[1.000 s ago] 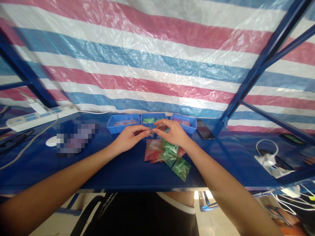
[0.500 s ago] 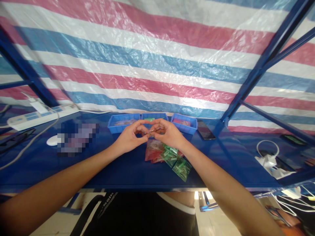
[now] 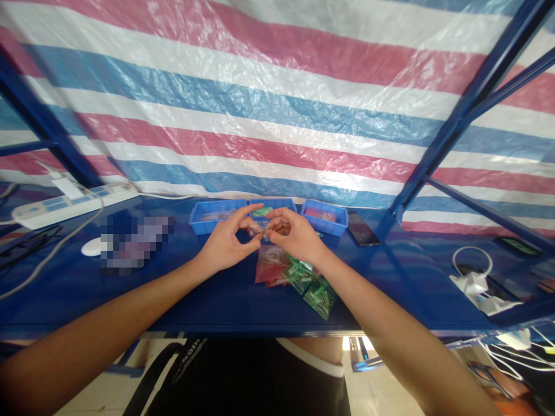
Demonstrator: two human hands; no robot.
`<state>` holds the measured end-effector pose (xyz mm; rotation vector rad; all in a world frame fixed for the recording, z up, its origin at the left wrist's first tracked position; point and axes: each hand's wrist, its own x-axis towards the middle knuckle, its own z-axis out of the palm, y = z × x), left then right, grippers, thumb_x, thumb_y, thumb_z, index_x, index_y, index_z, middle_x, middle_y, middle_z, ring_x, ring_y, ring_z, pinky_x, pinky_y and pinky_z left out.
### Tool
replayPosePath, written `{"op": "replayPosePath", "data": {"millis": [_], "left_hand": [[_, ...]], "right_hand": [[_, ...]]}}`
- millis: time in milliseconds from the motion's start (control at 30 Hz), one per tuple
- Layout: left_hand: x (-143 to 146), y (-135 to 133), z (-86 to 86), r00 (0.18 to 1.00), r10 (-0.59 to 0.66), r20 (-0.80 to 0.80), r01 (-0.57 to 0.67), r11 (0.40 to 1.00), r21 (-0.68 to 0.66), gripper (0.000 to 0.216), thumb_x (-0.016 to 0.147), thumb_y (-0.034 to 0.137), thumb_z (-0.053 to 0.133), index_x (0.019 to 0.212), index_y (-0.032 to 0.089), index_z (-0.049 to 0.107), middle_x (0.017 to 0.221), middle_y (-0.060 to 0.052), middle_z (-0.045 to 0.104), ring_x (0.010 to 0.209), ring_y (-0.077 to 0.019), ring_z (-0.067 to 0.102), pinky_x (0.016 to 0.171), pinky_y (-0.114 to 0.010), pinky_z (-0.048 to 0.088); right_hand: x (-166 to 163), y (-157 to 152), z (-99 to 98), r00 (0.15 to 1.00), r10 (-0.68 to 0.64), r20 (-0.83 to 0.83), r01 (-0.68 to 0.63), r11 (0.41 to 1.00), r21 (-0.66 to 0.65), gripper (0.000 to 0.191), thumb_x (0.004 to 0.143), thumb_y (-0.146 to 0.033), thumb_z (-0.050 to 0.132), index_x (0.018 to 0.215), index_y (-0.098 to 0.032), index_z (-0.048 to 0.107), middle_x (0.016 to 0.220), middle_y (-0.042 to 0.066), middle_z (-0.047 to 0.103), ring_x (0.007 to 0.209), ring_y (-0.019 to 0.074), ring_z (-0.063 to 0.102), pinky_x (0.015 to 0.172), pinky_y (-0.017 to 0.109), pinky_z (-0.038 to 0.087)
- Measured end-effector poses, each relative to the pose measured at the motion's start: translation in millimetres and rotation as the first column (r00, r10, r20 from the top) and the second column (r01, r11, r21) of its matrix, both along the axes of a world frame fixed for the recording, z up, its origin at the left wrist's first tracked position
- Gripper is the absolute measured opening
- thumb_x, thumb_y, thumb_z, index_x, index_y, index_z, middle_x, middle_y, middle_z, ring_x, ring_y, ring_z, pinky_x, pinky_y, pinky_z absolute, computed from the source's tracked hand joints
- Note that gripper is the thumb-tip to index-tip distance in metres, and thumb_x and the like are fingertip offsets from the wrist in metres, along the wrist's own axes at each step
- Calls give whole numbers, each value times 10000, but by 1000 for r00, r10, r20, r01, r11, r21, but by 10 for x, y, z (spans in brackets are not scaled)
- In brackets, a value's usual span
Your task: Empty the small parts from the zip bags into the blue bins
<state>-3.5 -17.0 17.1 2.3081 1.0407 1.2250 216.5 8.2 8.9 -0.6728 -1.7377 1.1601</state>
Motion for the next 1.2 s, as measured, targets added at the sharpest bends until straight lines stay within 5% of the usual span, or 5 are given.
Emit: {"op": "replayPosePath", "data": {"millis": [267, 600, 900, 1200], "left_hand": [[28, -34, 26, 1000, 28, -10, -28, 998, 52, 599, 918, 221, 675, 1498, 213, 526, 1050, -16, 776, 862, -161, 692, 872, -299, 583], [12, -19, 8, 998, -22, 63, 23, 999, -24, 657, 901, 213, 682, 1533, 214, 506, 910, 1, 749, 808, -171, 699, 813, -285, 554], [5, 0, 12, 997, 2, 74, -1, 1000, -19, 541, 964, 297, 670, 1487, 213, 560, 1023, -33, 793, 800, -174, 692, 812, -308, 561], [11, 0, 35, 996, 8, 88, -9, 1000, 22, 521, 967, 309, 688, 1468, 209, 581, 982, -37, 784, 804, -188, 691, 827, -335, 559]], "right_hand": [[-21, -26, 33, 1000, -11, -21, 12, 999, 41, 393, 789, -191, 763, 1155, -230, 626, 963, 0, 685, 878, 164, 700, 823, 315, 558], [-33, -73, 5, 997, -51, 58, 45, 993, 109, 327, 912, -321, 757, 1210, -238, 649, 948, 20, 716, 851, 185, 700, 834, 342, 581], [-18, -20, 26, 998, 17, -60, -15, 999, 28, 377, 848, -322, 850, 1167, -242, 666, 978, 9, 698, 888, 167, 703, 841, 315, 577], [34, -12, 109, 997, -71, -7, 71, 997, -11, 439, 821, -460, 891, 1132, -226, 686, 857, 2, 779, 764, 176, 720, 741, 316, 557]]}}
